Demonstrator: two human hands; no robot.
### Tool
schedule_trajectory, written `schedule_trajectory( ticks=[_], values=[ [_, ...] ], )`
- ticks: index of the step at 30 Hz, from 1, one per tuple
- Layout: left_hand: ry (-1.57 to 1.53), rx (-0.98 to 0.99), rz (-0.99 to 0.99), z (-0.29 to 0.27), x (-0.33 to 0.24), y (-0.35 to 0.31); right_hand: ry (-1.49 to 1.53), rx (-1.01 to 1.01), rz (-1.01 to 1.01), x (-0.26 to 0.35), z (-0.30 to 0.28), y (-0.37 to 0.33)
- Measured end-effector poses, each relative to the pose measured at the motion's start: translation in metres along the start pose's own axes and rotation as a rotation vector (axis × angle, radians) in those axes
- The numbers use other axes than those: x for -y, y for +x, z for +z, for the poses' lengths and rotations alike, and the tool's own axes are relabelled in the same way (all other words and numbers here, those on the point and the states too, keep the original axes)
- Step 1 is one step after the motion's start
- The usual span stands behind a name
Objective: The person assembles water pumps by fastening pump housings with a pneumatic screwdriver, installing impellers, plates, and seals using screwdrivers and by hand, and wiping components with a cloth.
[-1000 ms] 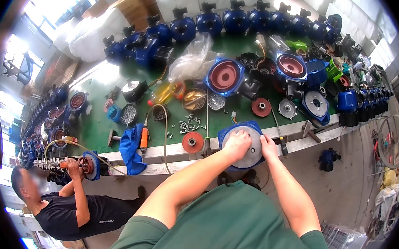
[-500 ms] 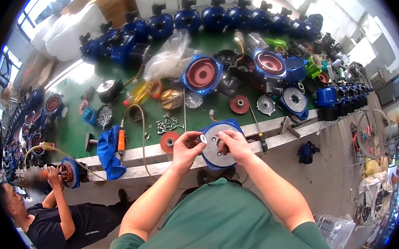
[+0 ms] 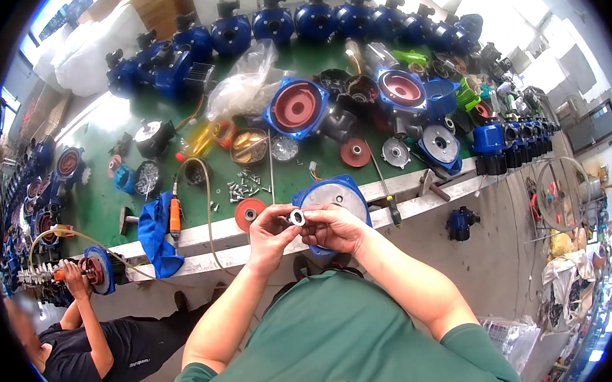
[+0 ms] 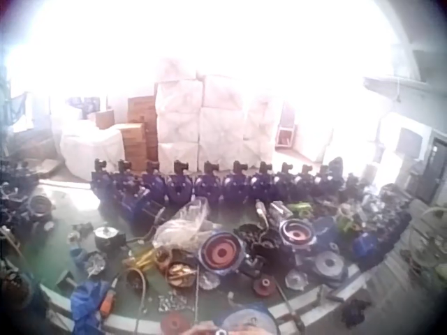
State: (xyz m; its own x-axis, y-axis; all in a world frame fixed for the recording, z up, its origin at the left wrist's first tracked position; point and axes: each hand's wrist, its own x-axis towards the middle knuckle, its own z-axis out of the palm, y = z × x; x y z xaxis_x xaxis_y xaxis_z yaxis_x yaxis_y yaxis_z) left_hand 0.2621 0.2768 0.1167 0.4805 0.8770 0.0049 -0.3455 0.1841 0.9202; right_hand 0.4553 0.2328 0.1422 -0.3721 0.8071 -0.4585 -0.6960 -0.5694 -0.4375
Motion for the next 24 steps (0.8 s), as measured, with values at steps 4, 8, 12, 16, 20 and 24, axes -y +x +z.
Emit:
schedule_trajectory(
  ticks=[4,8,12,16,20,24],
  values=[
    [0.015,0.016,0.014,0.000,0.001,0.000,-0.013,-0.011,0.011,0.000,-0.008,0.001],
    [0.017,0.052,0.012,-0.002,0.003,-0.002,-0.044,-0.011,0.034,0.002,-0.006,-0.001],
    [0.025,0.083,0.063,-0.001,0.000,-0.001,-0.087,-0.073,-0.013,0.001,-0.003,-0.003],
    [0.058,0.075,0.008,-0.002,-0.003,-0.003,-0.133,-0.099,-0.085,0.003,0.004,-0.005],
    [-0.107,0.043,-0.114,0.005,-0.005,-0.006,-0.297,-0.185,-0.181,0.002,0.007,-0.004],
    [-0.158,0.004,-0.180,0.007,-0.008,-0.007,-0.453,-0.221,-0.268,0.000,0.010,-0.003]
  ],
)
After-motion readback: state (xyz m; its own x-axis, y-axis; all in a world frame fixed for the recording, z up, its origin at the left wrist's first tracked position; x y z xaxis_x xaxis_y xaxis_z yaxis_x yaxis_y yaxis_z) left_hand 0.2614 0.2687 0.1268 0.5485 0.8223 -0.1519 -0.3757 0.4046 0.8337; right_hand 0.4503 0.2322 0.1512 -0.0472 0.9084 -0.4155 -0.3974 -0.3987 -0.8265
